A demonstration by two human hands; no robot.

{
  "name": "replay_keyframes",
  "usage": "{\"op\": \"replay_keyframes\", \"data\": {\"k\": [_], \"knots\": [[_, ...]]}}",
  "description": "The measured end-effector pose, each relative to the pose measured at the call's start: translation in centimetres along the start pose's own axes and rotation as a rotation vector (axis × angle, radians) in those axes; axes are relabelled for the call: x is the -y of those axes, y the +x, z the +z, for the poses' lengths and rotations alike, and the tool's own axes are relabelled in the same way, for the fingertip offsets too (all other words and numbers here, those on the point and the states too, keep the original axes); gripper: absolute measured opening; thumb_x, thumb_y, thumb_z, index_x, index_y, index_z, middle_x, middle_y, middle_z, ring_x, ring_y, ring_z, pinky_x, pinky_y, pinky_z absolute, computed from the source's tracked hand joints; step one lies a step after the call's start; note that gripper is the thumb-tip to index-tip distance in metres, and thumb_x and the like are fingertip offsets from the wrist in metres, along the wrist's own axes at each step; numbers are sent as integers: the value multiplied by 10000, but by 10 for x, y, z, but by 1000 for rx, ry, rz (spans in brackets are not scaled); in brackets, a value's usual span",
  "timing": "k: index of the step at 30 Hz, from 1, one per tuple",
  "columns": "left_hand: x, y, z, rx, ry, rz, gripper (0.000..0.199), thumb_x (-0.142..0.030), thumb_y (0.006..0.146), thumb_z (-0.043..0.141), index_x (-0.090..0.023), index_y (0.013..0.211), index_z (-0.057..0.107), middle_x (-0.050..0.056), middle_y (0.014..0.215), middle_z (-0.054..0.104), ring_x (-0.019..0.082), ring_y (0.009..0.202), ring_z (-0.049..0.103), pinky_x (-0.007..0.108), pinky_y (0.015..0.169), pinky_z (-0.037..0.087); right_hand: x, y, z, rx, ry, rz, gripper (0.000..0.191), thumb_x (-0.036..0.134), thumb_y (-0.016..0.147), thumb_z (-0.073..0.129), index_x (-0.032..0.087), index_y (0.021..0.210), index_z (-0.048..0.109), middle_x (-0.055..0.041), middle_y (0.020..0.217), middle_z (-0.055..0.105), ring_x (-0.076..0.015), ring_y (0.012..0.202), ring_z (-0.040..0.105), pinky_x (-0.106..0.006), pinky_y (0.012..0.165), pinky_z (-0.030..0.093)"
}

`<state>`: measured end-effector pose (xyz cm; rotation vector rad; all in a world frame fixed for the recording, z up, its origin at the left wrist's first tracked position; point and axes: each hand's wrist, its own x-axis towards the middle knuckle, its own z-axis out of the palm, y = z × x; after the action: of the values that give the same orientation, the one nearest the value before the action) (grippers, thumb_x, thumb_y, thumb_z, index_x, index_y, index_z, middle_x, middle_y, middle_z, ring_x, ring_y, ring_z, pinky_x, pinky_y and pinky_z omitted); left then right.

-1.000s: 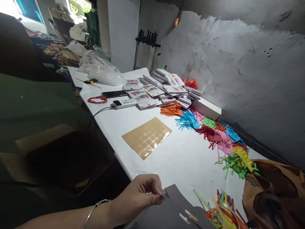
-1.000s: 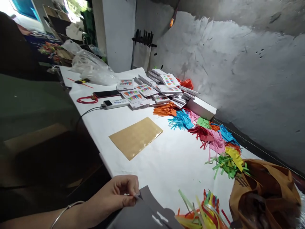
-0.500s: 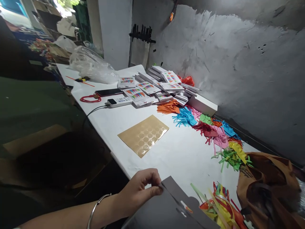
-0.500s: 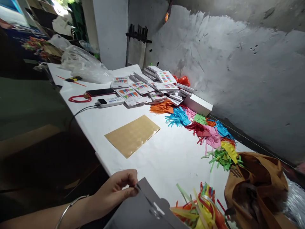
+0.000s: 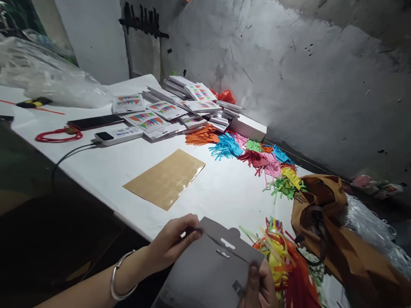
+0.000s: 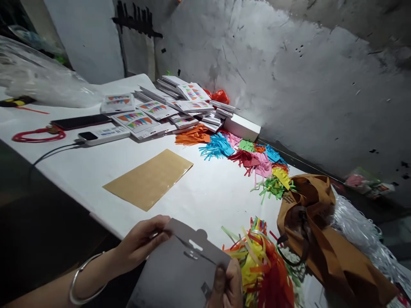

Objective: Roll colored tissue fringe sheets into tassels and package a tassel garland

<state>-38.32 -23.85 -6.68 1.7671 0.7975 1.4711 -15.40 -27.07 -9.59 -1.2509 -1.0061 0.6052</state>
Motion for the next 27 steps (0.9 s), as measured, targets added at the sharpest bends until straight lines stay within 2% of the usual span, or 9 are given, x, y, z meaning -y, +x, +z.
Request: {"op": "replay_keyframes", "data": {"k": [2, 4, 7, 10, 14, 17, 19, 23, 27], "knots": [[-1, 5, -4, 3, 99, 176, 181, -185, 1022, 483, -216, 1093, 647, -4, 736, 556, 119, 612, 474, 225, 547, 355, 0, 5, 1, 61, 67, -10, 426, 564, 887, 663, 163, 747, 650, 10, 671, 613, -123, 583, 573, -244, 551, 496], [-4, 8, -4, -32, 117, 219, 214, -180, 1009, 515, -233, 1131, 683, -11, 685, 550, 117, 575, 458, 232, 535, 340, 1, 10, -1, 141, 69, -51, 446, 576, 888, 656, 170, 705, 666, -11, 666, 623, -149, 612, 604, -269, 590, 512], [-6, 7, 2, -139, -70, -47, 164, -339, 966, 632, -206, 928, 719, -14, 648, 544, 112, 559, 446, 227, 526, 343, 1, 17, -8, 220, 20, -115, 476, 595, 898, 630, 179, 679, 706, -48, 680, 658, -187, 656, 645, -311, 645, 530], [-5, 7, 6, -158, -303, -280, 372, -515, 886, 700, -171, 766, 630, -23, 629, 535, 96, 540, 433, 203, 501, 343, 0, 19, -10, 189, -31, -128, 425, 570, 865, 686, 168, 743, 754, -67, 728, 694, -216, 707, 664, -332, 669, 534], [-13, 17, -4, 82, -139, -155, 271, -406, 966, 627, -160, 860, 671, 46, 752, 638, 148, 689, 584, 233, 621, 455, -5, 16, -8, 170, -44, -119, 407, 558, 841, 718, 155, 791, 754, -70, 771, 705, -224, 763, 674, -328, 699, 543], [-22, 26, -13, 190, -12, -5, 213, -304, 1021, 545, -191, 1045, 724, 98, 894, 697, 179, 820, 650, 260, 722, 491, -3, 19, -10, 186, -7, -12, 442, 539, 849, 722, 144, 1045, 745, -76, 850, 702, -206, 779, 678, -296, 687, 541], [-27, 30, -17, 213, -32, 45, 251, -333, 1033, 519, -226, 1103, 735, 113, 955, 703, 191, 863, 661, 274, 746, 502, 4, 27, -14, 297, -4, -55, 422, 509, 893, 682, 182, 1157, 719, -68, 900, 676, -190, 807, 660, -282, 689, 525], [-33, 34, -25, 353, -71, 19, 303, -348, 1044, 472, -290, 1129, 757, 138, 1163, 667, 179, 807, 626, 296, 724, 508, 29, 49, -21, 703, 37, -341, 234, 440, 974, 575, 318, 1035, 765, -6, 790, 525, -146, 732, 557, -273, 658, 458], [-41, 37, -34, 492, -69, -77, 340, -304, 1035, 459, -265, 1036, 796, 147, 1194, 648, 199, 809, 618, 348, 767, 529, 38, 52, -17, 756, 92, -404, 230, 391, 998, 525, 382, 1063, 745, -23, 905, 522, -146, 778, 573, -276, 652, 453]]}}
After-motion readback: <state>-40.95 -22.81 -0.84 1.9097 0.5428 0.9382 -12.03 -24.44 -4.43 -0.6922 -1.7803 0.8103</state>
